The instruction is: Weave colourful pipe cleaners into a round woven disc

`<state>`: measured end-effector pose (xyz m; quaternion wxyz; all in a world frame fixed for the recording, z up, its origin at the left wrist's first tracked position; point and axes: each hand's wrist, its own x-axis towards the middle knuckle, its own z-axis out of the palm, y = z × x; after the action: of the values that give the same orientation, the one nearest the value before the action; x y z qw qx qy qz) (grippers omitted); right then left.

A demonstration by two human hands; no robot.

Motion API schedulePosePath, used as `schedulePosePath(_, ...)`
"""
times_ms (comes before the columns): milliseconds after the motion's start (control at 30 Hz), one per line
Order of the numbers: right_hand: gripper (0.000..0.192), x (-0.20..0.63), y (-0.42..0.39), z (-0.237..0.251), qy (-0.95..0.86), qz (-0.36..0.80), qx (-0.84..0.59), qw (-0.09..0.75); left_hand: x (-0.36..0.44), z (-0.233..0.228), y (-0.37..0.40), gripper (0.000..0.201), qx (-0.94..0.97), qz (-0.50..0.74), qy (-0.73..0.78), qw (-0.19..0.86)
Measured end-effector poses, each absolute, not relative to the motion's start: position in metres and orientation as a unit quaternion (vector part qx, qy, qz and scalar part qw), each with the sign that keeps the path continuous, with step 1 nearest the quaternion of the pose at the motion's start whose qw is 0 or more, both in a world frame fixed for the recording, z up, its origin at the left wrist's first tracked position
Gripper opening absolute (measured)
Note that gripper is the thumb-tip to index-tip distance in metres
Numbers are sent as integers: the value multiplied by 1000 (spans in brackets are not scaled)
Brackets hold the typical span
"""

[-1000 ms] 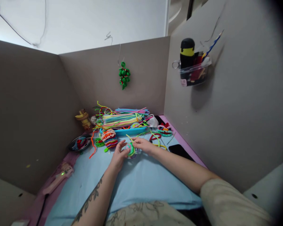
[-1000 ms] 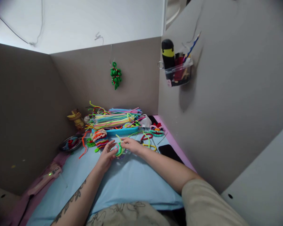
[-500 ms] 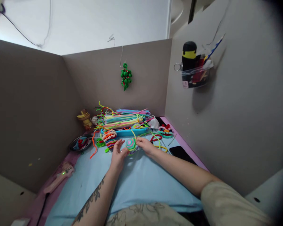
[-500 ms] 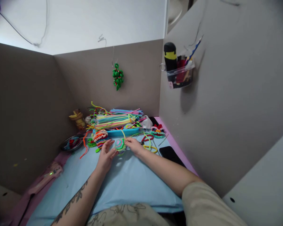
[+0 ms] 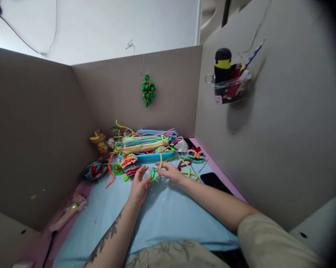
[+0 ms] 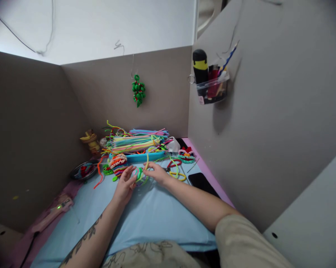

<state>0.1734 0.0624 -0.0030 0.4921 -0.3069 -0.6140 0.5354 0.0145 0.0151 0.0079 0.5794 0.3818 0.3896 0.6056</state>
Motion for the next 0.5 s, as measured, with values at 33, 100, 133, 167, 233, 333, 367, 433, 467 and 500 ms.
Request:
schedulePosePath(33,30,174,63,-3,-622,530,-310,485,15,9,15,55,383,604,390,580)
schedulePosePath(100,31,175,63,-3,-628,530,-310,478,17,11,13,55,385,603,390,580)
schedulePosePath(133,31,175,64,-3,-627,535,-306,475,18,12,11,55,385,604,390,579)
schedulePosePath(167,33,175,64,-4,-626,542,-302,473,19,13,11,56,386,604,391,577)
schedulePosePath(233,35,174,65,-5,-625,554,-294,465,19,14,10,57,386,604,396,573)
schedulePosePath(333,35,174,65,-5,-639,552,-284,455,18,12,11,58,388,605,396,571)
schedulePosePath(367,35,175,65,-4,-646,545,-282,453,17,11,12,58,388,606,394,572)
schedulePosePath(433,33,176,63,-1,-661,533,-282,446,16,9,14,59,387,606,389,576)
schedulePosePath(467,33,176,62,0,-667,529,-284,441,15,9,14,59,388,605,387,578)
schedulePosePath(500,34,176,61,2,-670,527,-285,437,15,9,14,59,390,604,385,578)
